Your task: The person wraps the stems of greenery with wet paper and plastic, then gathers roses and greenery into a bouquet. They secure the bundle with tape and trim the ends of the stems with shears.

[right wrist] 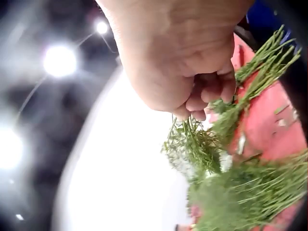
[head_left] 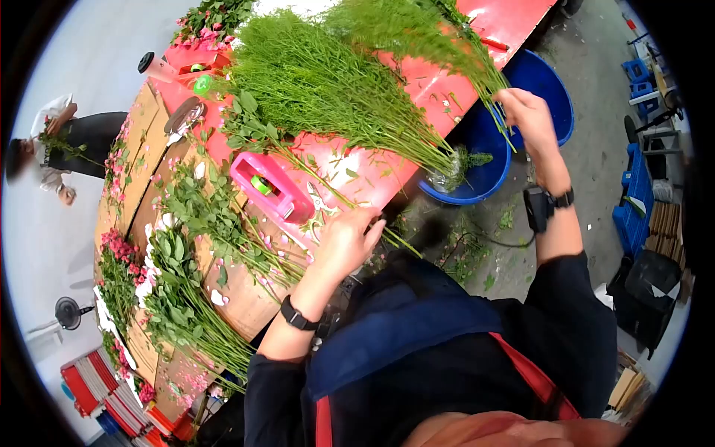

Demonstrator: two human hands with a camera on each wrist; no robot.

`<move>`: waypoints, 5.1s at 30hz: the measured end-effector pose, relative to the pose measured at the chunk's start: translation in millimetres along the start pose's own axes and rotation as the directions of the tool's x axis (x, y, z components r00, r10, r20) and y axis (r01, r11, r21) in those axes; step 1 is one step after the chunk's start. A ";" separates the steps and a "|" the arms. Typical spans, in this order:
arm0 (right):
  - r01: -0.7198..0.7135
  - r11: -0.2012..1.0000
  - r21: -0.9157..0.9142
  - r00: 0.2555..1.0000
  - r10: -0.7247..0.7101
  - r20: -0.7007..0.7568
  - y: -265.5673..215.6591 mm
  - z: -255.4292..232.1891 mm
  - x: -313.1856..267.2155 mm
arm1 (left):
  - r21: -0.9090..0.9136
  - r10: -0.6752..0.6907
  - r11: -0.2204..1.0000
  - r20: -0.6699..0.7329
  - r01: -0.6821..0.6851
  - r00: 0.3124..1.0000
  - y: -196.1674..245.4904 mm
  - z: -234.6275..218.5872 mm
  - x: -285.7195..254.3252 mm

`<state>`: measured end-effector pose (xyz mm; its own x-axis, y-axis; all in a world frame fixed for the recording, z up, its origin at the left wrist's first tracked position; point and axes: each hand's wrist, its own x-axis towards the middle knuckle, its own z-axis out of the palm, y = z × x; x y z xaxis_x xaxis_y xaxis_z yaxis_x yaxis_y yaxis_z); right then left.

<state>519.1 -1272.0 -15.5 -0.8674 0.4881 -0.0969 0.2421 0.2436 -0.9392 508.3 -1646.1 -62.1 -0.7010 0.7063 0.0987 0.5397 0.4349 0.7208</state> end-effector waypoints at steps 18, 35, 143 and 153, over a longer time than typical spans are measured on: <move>-0.589 0.671 0.451 0.804 0.432 0.408 31.2 112.0 -211.8 | -0.831 -0.454 0.029 0.484 0.555 0.748 0.5 24.1 0.9; 0.314 0.938 -0.146 0.884 -0.345 -0.316 -190.8 -168.7 -202.1 | -0.859 -0.574 0.280 0.209 0.429 0.792 -46.3 21.3 2.8; 0.644 0.618 -0.450 0.665 -0.160 0.730 -28.8 547.4 -206.4 | -0.889 -0.923 0.076 -0.235 -0.452 0.306 -96.3 -175.8 -368.5; 0.438 0.743 -0.506 0.898 -0.336 0.284 -23.5 578.4 -224.6 | -0.931 -0.903 -0.127 -0.034 -0.341 0.429 -138.8 -169.0 -443.2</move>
<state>456.7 -1872.1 -162.2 -0.9837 0.1189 0.1349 0.0203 0.8191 -0.5733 665.3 -2113.8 -90.0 -0.8034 -0.1086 -0.5854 -0.2636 -0.8168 0.5132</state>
